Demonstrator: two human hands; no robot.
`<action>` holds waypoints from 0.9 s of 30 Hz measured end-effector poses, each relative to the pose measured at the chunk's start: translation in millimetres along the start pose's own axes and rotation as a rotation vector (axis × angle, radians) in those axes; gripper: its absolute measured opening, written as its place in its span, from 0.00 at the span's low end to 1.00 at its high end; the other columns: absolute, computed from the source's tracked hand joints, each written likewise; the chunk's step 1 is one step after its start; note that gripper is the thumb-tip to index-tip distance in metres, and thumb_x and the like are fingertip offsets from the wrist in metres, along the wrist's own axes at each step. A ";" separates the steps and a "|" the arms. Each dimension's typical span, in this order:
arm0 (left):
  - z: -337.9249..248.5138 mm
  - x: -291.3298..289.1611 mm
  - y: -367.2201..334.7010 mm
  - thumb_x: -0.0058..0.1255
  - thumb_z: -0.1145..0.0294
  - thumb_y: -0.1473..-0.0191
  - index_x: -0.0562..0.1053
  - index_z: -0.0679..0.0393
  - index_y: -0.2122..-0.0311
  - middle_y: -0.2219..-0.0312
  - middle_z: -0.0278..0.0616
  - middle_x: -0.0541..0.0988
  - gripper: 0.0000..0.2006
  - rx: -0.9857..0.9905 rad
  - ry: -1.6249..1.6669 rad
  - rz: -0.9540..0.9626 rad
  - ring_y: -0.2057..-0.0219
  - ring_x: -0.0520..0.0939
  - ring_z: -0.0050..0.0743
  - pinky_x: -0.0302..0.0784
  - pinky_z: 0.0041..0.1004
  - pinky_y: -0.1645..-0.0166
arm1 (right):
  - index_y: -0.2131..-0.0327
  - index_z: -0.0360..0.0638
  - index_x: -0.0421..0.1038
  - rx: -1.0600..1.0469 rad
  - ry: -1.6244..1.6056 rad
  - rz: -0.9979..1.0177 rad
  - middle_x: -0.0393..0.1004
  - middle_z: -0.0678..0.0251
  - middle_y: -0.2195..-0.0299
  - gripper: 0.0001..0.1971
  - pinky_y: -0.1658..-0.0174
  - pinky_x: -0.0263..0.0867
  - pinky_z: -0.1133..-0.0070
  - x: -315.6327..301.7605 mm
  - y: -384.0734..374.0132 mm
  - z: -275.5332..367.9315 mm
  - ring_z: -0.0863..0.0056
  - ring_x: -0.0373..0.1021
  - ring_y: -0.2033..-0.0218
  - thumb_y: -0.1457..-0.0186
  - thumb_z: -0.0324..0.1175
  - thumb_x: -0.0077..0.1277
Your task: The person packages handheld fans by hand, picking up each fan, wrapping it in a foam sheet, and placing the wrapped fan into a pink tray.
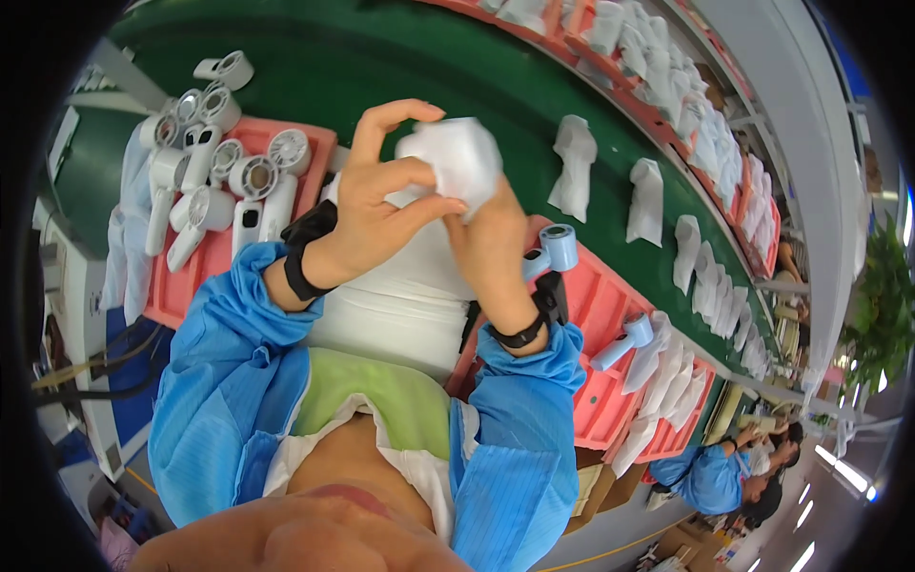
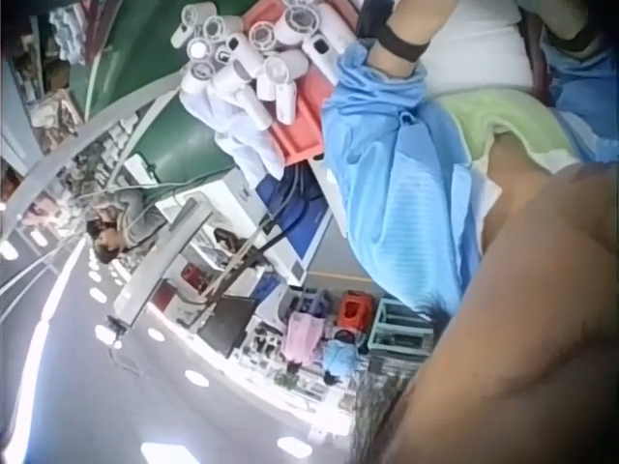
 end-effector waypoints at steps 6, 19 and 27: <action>26.6 -15.3 -12.5 0.66 0.71 0.61 0.77 0.58 0.76 0.60 0.39 0.72 0.08 -0.233 0.112 -0.067 0.59 0.73 0.30 0.69 0.26 0.58 | 0.54 0.34 0.69 0.248 -0.695 0.337 0.74 0.67 0.72 0.16 0.67 0.64 0.82 -42.6 -3.1 -8.9 0.85 0.68 0.70 0.45 0.30 0.53; 47.0 63.0 89.3 0.63 0.59 0.59 0.73 0.59 0.66 0.64 0.48 0.72 0.18 -0.220 -0.385 0.865 0.65 0.78 0.45 0.74 0.40 0.64 | 0.56 0.29 0.68 -0.167 0.471 0.308 0.72 0.46 0.56 0.24 0.57 0.68 0.66 58.6 -81.5 -62.3 0.54 0.70 0.55 0.46 0.43 0.53; 47.4 27.8 58.5 0.47 0.65 0.47 0.71 0.60 0.55 0.51 0.46 0.70 0.15 0.512 -0.320 1.176 0.54 0.74 0.36 0.68 0.34 0.49 | 0.60 0.34 0.73 -0.301 0.158 0.556 0.72 0.54 0.57 0.31 0.62 0.70 0.65 112.1 -95.1 184.6 0.58 0.73 0.62 0.57 0.55 0.58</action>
Point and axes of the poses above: each hand's wrist, its own y-axis away from the middle knuckle, its own x-axis out of the palm, z = x × y, the point moved 1 cm from there along -y, towards the middle knuckle
